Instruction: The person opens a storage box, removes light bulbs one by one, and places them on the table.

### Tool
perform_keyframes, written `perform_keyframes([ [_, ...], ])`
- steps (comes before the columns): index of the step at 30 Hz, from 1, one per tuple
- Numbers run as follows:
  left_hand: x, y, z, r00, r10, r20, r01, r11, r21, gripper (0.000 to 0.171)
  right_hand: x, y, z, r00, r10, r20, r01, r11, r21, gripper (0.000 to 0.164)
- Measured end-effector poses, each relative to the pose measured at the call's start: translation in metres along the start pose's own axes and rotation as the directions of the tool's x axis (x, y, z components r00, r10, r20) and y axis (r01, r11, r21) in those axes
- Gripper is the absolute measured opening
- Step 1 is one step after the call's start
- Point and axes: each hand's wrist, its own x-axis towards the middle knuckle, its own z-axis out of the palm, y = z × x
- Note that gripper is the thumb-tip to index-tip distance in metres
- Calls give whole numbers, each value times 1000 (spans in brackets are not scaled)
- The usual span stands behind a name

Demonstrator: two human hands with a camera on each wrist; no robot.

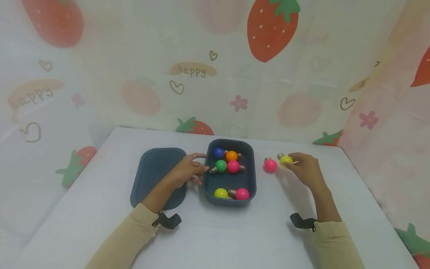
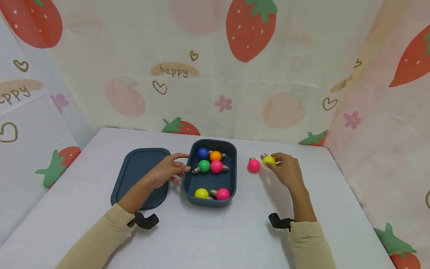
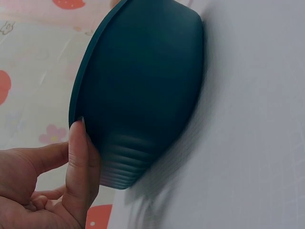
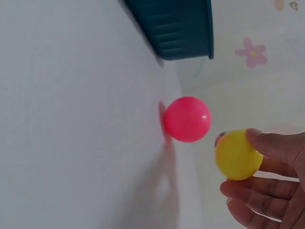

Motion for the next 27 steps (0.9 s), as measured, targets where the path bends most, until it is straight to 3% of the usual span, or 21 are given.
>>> perform_keyframes([
  [15, 0, -2, 2, 1000, 6, 6, -6, 1000, -3, 62, 0, 15, 10, 992, 110, 63, -109, 994, -21, 46],
  [27, -1, 1, 1, 1000, 5, -2, -5, 1000, -7, 62, 5, 18, 18, 985, 141, 95, -140, 990, -18, 48],
])
